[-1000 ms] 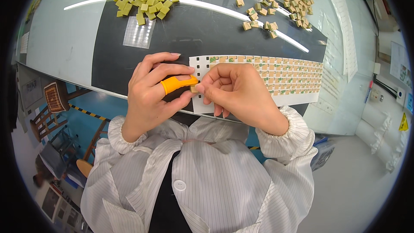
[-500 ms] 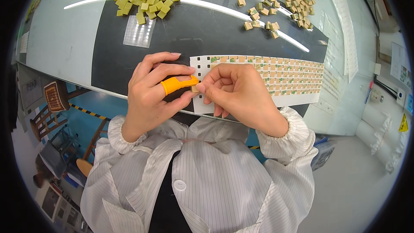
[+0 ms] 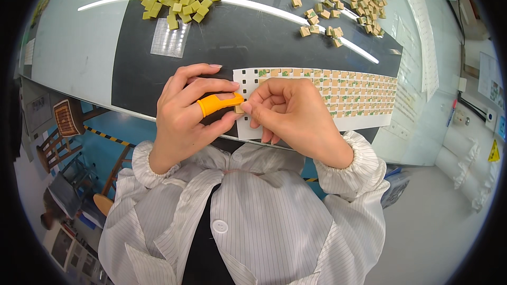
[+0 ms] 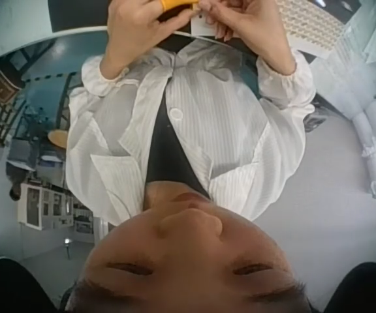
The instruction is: Assembling small yellow components onto a white grid board at a manufacturing workstation.
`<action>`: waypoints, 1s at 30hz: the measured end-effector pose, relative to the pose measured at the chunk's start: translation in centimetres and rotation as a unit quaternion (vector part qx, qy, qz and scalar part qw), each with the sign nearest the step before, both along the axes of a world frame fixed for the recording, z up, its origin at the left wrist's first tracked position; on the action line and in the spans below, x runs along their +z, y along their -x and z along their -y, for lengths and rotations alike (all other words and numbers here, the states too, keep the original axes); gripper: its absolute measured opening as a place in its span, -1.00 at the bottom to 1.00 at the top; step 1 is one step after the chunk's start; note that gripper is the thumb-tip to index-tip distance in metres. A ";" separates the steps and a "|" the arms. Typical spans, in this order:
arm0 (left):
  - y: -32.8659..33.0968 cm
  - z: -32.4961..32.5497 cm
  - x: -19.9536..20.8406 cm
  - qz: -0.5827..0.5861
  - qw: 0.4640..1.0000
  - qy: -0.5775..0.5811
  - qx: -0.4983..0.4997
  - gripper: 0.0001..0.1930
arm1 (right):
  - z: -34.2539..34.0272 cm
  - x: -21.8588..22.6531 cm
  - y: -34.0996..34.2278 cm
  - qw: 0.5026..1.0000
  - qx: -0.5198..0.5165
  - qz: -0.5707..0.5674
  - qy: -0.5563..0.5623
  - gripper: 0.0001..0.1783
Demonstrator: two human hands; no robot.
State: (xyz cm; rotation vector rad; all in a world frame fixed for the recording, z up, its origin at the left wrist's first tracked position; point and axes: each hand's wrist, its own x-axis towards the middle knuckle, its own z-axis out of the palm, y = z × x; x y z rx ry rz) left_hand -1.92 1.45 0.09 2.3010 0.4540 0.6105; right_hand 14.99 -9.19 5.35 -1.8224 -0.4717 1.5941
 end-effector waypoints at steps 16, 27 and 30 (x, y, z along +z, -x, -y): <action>0.2 0.0 -0.1 0.000 1.000 -0.004 0.002 -0.76 | 0.1 0.0 -0.5 1.000 0.009 -0.017 0.006 -0.80; 0.1 0.0 -0.1 0.009 1.000 0.009 0.004 -0.74 | 1.2 -1.5 0.9 0.969 0.115 0.174 -0.132 -0.84; 0.2 -0.1 -0.1 0.011 1.000 0.007 0.006 -0.72 | 1.2 -1.5 1.2 0.967 0.101 0.182 -0.146 -0.85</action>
